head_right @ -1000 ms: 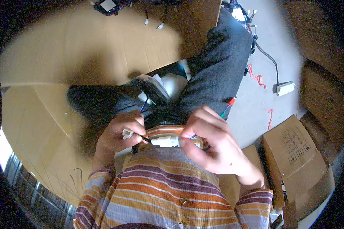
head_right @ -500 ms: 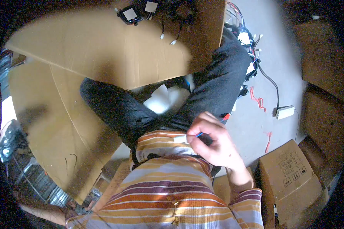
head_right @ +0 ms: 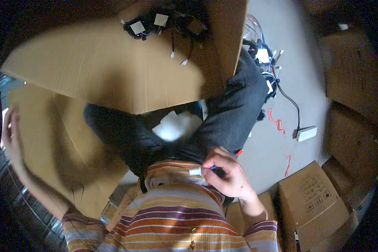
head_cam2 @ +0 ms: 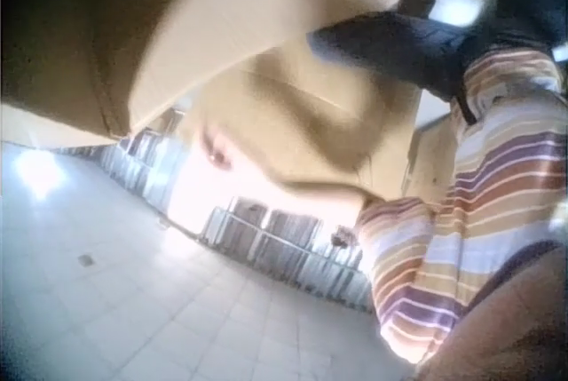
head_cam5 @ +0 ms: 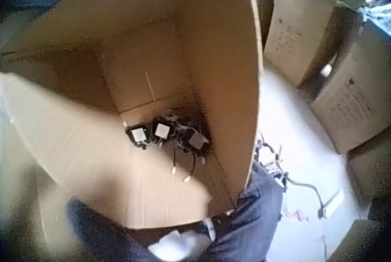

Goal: The person connects wire harness connectors to electrical components by hand, then organizes the connected components within cardboard shipping boxes.

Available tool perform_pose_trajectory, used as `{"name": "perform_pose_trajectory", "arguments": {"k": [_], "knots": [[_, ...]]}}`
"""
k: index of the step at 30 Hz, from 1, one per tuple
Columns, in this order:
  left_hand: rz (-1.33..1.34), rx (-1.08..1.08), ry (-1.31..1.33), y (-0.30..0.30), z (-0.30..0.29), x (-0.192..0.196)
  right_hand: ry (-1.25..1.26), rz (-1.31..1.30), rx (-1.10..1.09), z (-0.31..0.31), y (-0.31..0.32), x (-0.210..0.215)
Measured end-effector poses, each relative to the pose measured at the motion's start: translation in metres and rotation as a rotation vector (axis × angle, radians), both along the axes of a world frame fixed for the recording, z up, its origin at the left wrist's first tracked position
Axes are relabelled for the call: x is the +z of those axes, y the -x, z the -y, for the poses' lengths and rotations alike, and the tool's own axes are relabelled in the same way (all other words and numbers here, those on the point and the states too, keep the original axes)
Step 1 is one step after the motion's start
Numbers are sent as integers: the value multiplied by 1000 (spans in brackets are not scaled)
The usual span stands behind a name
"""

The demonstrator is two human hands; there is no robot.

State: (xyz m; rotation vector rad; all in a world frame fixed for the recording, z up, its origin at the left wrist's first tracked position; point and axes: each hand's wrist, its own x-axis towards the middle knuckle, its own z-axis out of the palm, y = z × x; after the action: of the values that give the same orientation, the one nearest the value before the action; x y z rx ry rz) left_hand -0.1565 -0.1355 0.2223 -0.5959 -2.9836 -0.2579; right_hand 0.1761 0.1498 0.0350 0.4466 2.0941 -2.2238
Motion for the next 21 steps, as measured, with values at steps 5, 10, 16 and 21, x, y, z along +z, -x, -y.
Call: {"name": "perform_pose_trajectory", "arguments": {"k": [5, 10, 16, 21], "knots": [[643, -413, -238, 21, -149, -246, 76, 171, -39, -12, 13, -16], [667, -406, -75, 122, -124, -433, 161, 413, -70, -18, 42, -25], [287, -508, 741, 180, -146, -546, 239, 704, -63, -27, 76, -48], [92, -276, 734, 259, -115, -689, 405, 889, -149, -35, 100, -58]]}}
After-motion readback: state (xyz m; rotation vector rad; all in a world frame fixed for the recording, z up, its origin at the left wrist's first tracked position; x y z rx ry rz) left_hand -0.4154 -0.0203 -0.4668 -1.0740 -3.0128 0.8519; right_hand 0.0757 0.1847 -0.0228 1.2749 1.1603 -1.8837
